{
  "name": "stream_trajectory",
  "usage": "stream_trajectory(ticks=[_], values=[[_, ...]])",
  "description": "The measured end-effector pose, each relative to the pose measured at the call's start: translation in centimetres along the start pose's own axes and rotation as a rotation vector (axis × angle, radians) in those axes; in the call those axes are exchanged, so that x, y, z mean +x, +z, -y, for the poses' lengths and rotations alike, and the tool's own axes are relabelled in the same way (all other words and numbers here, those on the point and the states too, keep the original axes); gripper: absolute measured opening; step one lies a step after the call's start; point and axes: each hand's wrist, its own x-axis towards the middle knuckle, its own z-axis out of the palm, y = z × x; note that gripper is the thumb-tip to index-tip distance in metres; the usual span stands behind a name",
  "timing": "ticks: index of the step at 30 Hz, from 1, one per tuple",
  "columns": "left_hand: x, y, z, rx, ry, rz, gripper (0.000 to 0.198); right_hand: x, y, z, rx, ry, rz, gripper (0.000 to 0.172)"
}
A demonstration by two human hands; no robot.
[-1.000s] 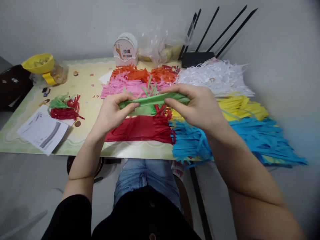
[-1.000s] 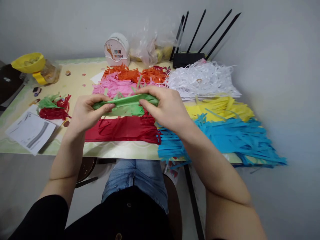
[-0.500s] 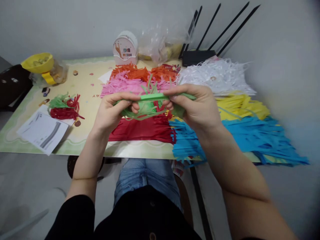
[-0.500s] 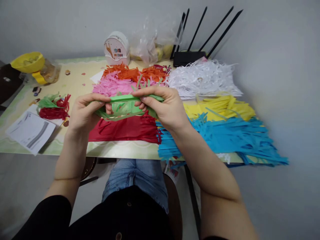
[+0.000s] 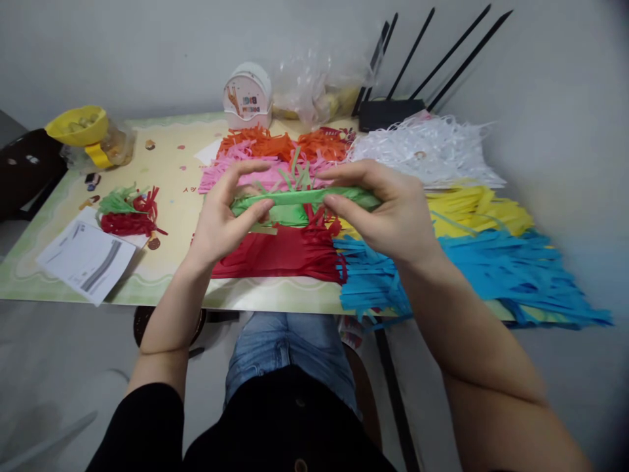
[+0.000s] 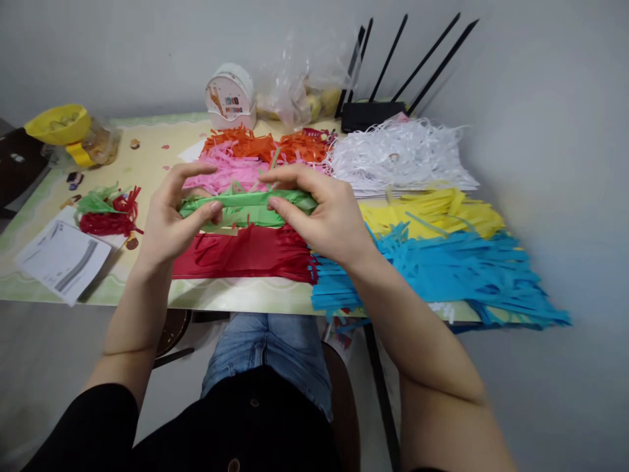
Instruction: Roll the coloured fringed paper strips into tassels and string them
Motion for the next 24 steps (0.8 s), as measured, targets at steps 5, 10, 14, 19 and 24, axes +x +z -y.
stream_trajectory(ticks=[5,10,14,19,24], values=[[-0.1,0.1,-0.4,0.006,-0.026,0.046,0.028,-0.1,0.2,-0.2,-0.059,0.043,-0.035,0.007],[-0.6,0.3,0.1,-0.216,-0.173,0.018,0.035,-0.1,0.9,-0.4,0.253,0.163,-0.002,0.007],[-0.6,0.3,0.7,-0.29,-0.205,0.012,0.029,-0.2,1.3,-0.5,0.402,0.193,0.004,0.016],[-0.2,1.0,1.2,-0.358,-0.241,-0.03,0.018,0.0,2.1,-1.3,0.527,0.264,-0.005,0.017],[-0.8,1.8,2.1,-0.451,-0.237,-0.05,0.012,-0.2,2.7,-1.9,0.546,0.273,-0.069,0.01]])
